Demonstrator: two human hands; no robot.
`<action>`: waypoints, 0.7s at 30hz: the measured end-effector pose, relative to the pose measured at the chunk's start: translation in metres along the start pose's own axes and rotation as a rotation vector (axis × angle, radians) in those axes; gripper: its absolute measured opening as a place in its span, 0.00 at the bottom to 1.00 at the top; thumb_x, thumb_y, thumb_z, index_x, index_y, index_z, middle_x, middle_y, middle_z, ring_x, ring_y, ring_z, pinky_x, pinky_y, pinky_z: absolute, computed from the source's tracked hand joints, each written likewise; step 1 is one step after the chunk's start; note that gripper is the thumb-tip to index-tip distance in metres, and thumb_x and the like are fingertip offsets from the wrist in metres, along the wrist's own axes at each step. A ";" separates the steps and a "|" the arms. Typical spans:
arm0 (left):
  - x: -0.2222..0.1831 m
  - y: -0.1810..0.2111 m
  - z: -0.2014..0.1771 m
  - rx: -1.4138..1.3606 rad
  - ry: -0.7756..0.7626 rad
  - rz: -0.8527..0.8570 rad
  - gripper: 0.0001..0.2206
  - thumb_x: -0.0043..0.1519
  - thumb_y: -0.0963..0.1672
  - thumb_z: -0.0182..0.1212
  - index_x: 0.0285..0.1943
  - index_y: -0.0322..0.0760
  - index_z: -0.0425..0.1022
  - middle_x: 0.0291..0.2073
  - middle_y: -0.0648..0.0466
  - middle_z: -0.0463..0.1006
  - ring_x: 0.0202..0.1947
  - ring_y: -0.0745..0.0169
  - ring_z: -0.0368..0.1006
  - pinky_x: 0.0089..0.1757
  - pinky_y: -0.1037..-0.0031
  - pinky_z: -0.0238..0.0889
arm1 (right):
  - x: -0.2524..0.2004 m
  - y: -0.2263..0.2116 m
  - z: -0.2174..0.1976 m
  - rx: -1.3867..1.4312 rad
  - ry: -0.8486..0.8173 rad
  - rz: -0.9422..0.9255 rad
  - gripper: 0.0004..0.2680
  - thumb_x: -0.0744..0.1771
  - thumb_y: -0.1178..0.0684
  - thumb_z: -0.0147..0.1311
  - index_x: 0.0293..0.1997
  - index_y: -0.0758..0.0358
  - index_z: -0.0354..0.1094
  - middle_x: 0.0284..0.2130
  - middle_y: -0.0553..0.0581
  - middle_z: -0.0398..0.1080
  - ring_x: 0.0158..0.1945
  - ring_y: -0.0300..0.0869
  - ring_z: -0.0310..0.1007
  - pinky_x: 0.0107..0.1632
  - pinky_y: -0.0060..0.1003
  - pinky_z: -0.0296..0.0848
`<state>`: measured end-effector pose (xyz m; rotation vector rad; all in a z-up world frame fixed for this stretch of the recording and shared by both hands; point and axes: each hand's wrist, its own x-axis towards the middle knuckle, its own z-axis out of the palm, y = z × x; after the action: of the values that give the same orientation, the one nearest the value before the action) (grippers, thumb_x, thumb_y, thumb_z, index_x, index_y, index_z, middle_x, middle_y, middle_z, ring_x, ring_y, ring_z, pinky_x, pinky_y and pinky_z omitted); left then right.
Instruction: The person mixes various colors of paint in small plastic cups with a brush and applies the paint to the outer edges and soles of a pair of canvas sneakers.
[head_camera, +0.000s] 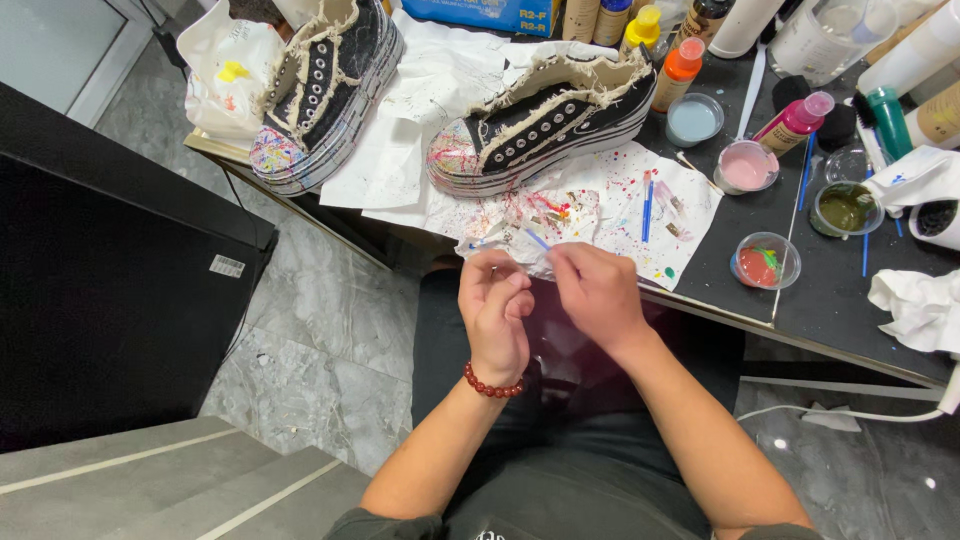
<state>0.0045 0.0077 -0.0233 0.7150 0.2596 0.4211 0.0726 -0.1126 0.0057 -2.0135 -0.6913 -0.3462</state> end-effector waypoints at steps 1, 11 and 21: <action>-0.011 -0.001 0.000 0.010 -0.068 0.047 0.09 0.62 0.37 0.58 0.51 0.34 0.68 0.43 0.53 0.70 0.38 0.70 0.68 0.33 0.80 0.59 | 0.000 0.000 0.001 -0.002 -0.002 0.017 0.03 0.67 0.60 0.58 0.39 0.69 0.75 0.29 0.63 0.76 0.30 0.50 0.79 0.34 0.38 0.74; -0.012 0.012 0.009 0.151 0.025 -0.108 0.21 0.62 0.40 0.54 0.66 0.30 0.66 0.50 0.52 0.70 0.39 0.70 0.69 0.32 0.79 0.64 | -0.012 0.002 -0.008 0.024 0.036 0.110 0.04 0.67 0.59 0.59 0.39 0.68 0.75 0.29 0.62 0.77 0.30 0.45 0.80 0.35 0.35 0.74; 0.000 -0.009 0.014 0.060 -0.165 -0.056 0.21 0.64 0.39 0.58 0.68 0.28 0.69 0.42 0.50 0.70 0.35 0.71 0.64 0.36 0.81 0.61 | -0.029 0.004 -0.006 0.077 0.108 0.136 0.04 0.68 0.58 0.58 0.41 0.69 0.75 0.30 0.60 0.78 0.31 0.40 0.79 0.34 0.33 0.74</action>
<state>0.0120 -0.0067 -0.0196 0.7947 0.1366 0.3003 0.0517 -0.1284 -0.0084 -1.9418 -0.4908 -0.3408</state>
